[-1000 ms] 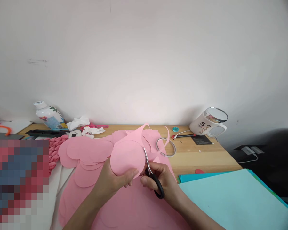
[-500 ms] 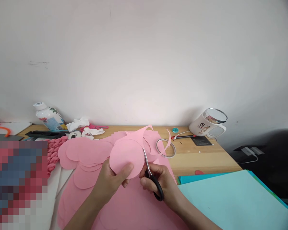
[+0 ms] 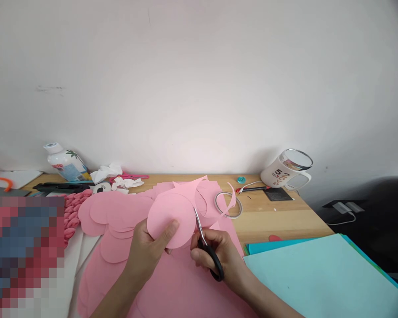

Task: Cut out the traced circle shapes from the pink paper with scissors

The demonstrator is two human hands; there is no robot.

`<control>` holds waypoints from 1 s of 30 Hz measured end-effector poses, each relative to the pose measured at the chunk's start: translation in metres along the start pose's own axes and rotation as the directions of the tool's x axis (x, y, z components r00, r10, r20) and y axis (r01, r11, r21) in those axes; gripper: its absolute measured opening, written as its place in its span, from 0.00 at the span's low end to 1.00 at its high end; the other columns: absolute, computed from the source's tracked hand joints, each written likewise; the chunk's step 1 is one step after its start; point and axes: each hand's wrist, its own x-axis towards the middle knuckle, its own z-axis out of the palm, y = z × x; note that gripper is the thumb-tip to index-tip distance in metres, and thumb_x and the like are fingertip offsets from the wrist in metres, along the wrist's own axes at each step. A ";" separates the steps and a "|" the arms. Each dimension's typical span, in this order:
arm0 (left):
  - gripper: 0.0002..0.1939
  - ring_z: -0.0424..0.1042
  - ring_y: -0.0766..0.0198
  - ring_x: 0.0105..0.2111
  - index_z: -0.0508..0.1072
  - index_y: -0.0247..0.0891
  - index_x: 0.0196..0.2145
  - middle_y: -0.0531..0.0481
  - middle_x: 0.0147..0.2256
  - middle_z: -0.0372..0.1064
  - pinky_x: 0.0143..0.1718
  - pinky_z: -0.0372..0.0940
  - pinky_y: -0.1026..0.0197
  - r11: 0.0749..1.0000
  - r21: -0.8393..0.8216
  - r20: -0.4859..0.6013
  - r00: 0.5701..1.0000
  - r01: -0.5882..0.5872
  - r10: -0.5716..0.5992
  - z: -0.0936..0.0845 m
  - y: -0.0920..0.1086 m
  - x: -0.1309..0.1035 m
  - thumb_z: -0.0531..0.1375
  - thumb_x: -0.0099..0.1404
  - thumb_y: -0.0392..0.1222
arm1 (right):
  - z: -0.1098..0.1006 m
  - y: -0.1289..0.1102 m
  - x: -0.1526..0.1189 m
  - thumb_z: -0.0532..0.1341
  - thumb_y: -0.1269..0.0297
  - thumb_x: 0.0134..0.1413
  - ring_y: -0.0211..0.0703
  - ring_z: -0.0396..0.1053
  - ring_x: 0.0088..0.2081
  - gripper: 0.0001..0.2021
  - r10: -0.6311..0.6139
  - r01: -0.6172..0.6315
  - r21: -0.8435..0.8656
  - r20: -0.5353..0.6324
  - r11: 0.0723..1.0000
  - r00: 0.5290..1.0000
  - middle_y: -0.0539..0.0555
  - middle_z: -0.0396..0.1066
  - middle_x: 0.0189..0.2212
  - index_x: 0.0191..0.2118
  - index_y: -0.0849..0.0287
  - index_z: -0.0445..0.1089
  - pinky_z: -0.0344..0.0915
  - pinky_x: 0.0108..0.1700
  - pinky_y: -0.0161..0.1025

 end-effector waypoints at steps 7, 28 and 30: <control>0.15 0.59 0.69 0.16 0.67 0.36 0.24 0.55 0.14 0.61 0.18 0.57 0.64 0.994 -0.104 0.242 0.968 -0.045 0.069 0.001 0.002 -0.003 0.59 0.56 0.52 | -0.001 -0.001 0.000 0.61 0.54 0.46 0.33 0.53 0.17 0.16 -0.026 0.025 -0.013 -0.052 1.000 0.998 0.46 0.58 0.14 0.20 0.60 0.61 0.52 0.19 0.32; 0.11 0.59 0.68 0.15 0.73 0.36 0.31 0.58 0.12 0.61 0.15 0.54 0.66 0.990 0.137 0.118 0.992 0.018 -0.034 0.012 0.009 -0.012 0.63 0.47 0.41 | -0.003 0.001 0.001 0.69 0.62 0.39 0.32 0.51 0.22 0.13 -0.075 0.071 0.125 0.028 0.990 0.997 0.45 0.57 0.19 0.26 0.61 0.65 0.50 0.23 0.30; 0.12 0.60 0.67 0.15 0.73 0.37 0.32 0.57 0.13 0.62 0.15 0.54 0.66 0.989 0.147 0.123 0.991 0.023 -0.041 0.010 0.008 -0.012 0.63 0.47 0.41 | -0.004 0.000 0.001 0.70 0.62 0.39 0.32 0.52 0.22 0.13 -0.083 0.078 0.128 0.036 0.989 0.996 0.45 0.58 0.19 0.27 0.61 0.65 0.51 0.24 0.30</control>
